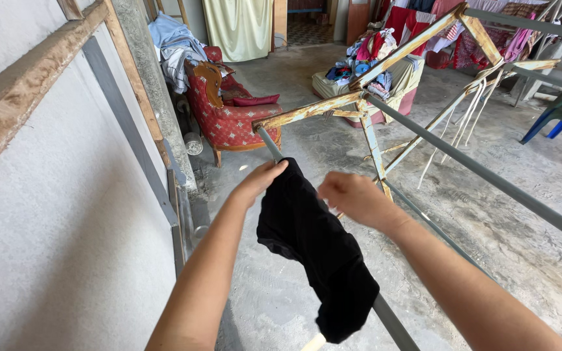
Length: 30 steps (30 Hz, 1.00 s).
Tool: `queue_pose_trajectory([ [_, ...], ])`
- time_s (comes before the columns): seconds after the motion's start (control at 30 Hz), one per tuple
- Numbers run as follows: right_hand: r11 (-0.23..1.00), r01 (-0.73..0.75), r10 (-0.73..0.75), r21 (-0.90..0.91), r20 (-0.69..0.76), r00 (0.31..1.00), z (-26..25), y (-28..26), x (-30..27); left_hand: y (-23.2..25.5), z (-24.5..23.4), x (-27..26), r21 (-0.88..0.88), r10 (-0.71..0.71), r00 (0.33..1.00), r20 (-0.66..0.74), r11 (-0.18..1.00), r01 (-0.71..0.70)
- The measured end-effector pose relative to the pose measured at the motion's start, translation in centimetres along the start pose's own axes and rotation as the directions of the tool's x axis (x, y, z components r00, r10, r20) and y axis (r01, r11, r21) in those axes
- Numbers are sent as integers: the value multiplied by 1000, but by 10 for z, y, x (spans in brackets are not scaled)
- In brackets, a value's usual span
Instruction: The person takes various items of clothing from a basket and hangs them one by one on a large metal drying rack.
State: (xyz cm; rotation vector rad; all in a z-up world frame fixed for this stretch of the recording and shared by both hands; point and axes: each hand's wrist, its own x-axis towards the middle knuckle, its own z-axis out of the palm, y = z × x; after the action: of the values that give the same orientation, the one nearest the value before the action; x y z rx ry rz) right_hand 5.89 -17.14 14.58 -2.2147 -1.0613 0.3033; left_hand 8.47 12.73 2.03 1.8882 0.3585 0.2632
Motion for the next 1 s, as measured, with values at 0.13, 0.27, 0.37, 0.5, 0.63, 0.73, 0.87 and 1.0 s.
queue_pose_trajectory([
  [0.13, 985, -76, 72, -152, -35, 997, -6, 16, 8, 19, 10, -9, -13, 17, 999, -37, 1000, -17],
  [0.27, 973, -51, 81, -223, 129, 988, 9, 17, 6, 22, 1, -10, 57, 126, 989, -84, 991, -121],
  [0.37, 960, -11, 36, -280, 83, 996, 23, 20, 5, 23, 0, 4, 134, 222, 964, -143, 970, -204],
  [0.5, 976, 77, -52, -202, 127, 991, 13, 32, 9, 41, 13, 37, 224, 465, 844, -268, 882, -415],
  [0.63, 972, -69, 97, -224, 116, 989, -12, 33, 15, 72, 26, 56, 364, 579, 761, -292, 803, -471],
  [0.73, 945, -186, 234, -271, 157, 960, -27, 33, 12, 75, 33, 66, 399, 518, 821, -239, 824, -403],
  [0.87, 953, -119, 168, -278, 158, 973, -21, 33, 13, 46, 25, 78, 508, 351, 922, -164, 831, -227],
  [1.0, 984, 6, 21, -178, 148, 989, -2, 28, 18, 14, 14, 73, 631, 579, 731, -362, 729, -265],
])
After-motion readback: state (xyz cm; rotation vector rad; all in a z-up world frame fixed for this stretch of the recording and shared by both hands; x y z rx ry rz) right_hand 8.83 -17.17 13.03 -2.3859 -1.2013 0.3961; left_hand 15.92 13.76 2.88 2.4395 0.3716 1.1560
